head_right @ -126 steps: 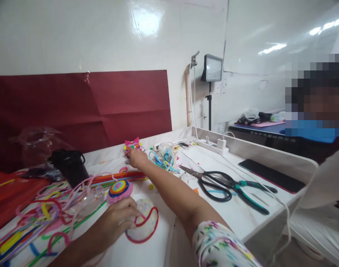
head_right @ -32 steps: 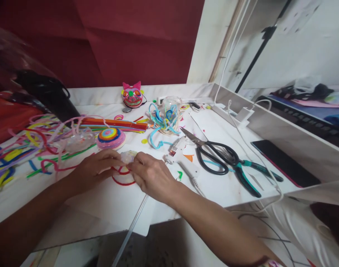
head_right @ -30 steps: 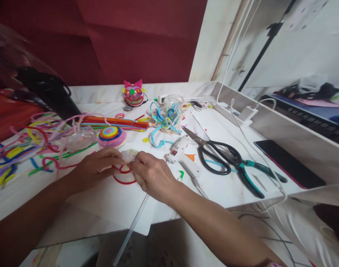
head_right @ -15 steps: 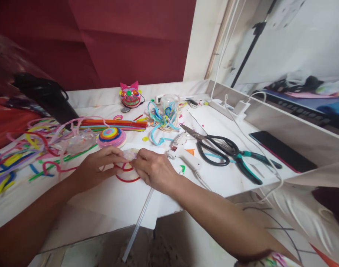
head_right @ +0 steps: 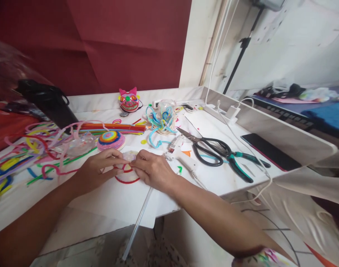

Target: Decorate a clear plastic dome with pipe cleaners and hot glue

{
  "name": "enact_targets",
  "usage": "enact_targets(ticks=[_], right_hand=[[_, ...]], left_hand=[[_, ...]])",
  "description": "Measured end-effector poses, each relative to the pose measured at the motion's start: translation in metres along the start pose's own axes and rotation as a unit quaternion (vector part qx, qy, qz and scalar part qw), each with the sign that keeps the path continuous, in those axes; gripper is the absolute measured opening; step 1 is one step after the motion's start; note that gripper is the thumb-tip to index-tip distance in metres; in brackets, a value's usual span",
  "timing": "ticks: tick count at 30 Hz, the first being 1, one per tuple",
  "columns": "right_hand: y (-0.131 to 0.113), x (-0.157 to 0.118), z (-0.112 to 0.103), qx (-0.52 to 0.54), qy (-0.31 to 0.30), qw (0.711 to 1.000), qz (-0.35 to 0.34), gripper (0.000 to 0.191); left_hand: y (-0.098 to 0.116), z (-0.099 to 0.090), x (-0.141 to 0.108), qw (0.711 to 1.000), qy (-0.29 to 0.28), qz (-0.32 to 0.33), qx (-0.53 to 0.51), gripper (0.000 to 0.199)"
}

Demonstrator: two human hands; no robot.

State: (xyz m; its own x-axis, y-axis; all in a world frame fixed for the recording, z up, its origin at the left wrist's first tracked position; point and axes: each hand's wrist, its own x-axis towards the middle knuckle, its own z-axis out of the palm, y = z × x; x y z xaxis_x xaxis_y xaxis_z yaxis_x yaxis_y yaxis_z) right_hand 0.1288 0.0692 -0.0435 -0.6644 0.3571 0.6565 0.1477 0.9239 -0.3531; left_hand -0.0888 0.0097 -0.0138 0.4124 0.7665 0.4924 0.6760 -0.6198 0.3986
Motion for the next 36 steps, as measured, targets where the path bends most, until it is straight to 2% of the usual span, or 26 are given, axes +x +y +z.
enact_targets(ticks=[4,21,24,28,32,36], right_hand=[[0.0,0.0,0.001,0.005,0.003,1.0,0.003,0.021],[-0.002,0.002,-0.005,0.022,0.01,1.0,0.009,0.017],[-0.007,0.003,-0.019,0.017,0.017,1.0,0.005,0.018],[-0.018,-0.006,-0.048,-0.035,0.043,0.998,0.019,0.018],[-0.022,-0.033,-0.075,-0.115,0.062,0.99,0.053,0.018],[-0.013,-0.064,-0.098,-0.177,0.073,0.975,0.111,0.016]], left_hand=[[0.003,0.0,0.0,1.0,0.004,-0.025,0.001,0.022],[0.008,0.002,0.001,0.999,0.019,-0.045,-0.002,0.022],[0.009,0.001,0.002,0.999,0.015,-0.045,-0.005,0.021],[0.008,0.001,0.003,0.998,0.017,-0.056,-0.006,0.018],[0.006,0.001,0.002,0.998,0.012,-0.053,-0.005,0.021],[0.005,0.0,0.002,0.999,0.015,-0.046,0.012,0.022]])
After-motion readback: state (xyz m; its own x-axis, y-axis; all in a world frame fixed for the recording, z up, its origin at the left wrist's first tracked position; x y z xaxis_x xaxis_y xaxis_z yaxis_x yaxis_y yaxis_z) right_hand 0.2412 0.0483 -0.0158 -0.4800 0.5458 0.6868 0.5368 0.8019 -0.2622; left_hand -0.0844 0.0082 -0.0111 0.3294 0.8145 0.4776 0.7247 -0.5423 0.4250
